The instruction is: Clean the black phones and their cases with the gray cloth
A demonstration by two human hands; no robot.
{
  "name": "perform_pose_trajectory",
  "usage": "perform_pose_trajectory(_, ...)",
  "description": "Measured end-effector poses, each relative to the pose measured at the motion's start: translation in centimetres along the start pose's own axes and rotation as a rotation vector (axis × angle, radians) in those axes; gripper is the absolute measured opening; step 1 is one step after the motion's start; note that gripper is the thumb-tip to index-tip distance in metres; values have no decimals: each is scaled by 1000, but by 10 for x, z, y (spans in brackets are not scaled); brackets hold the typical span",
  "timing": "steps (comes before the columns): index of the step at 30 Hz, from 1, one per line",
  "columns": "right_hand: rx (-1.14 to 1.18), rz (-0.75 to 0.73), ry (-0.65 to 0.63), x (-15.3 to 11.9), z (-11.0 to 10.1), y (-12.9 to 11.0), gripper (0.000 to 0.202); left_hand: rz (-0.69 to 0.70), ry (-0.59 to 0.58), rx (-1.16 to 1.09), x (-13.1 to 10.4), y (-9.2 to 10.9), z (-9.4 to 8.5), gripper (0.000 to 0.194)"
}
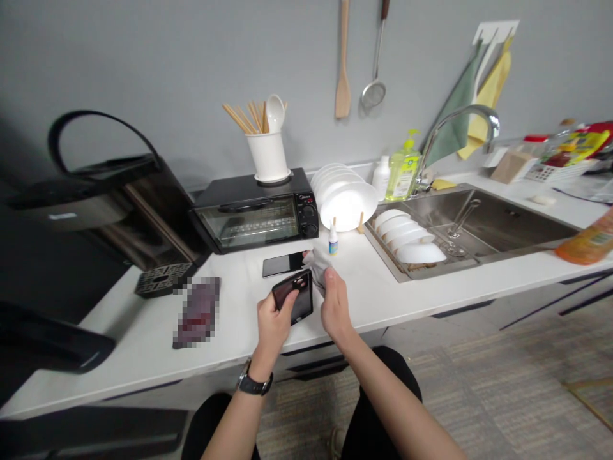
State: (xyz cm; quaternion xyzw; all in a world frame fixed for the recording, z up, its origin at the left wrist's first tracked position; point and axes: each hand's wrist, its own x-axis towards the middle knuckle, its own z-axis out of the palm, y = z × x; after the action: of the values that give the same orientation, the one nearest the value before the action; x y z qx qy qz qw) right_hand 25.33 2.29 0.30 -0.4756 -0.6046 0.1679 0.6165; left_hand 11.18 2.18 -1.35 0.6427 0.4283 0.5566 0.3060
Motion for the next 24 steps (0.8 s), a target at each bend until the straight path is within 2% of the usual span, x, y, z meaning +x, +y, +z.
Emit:
perform_pose_trajectory(3,34,-118,-67,11,-4,-23,56,56,-79,-137,-5,-7,7,27)
perform_pose_trajectory(6,-86,-251,-107,17,-3,-30,53,4,-141,-248,-2,-9,12,30)
perform_pose_trajectory(9,-278,-311,-63,20,-1,-35,48,-30,-232,-204,6,-9,13,39)
perform_pose_trajectory(11,-375,-336,-88,18,2,-43,45,-17,-288,-115,11,-11,14,32)
perform_pose_trajectory(13,-404,-406,-183,12,9,-50,42,-51,-253,12,10,-16,14,28)
perform_pose_trajectory(15,-410,-528,-305,2,18,-52,38,-130,-129,129,3,-21,13,31)
perform_pose_trajectory(17,-460,-641,-387,-9,26,-45,36,-181,-57,172,-10,-22,8,46)
perform_pose_trajectory(19,-526,-697,-392,-18,30,-33,39,-224,-2,209,-21,-19,2,57)
perform_pose_trajectory(21,-539,-704,-367,-22,28,-25,43,-188,-38,182,-25,-14,-2,57)
perform_pose_trajectory(24,-428,-713,-295,-19,16,-27,45,-46,-198,54,-13,-6,0,44)
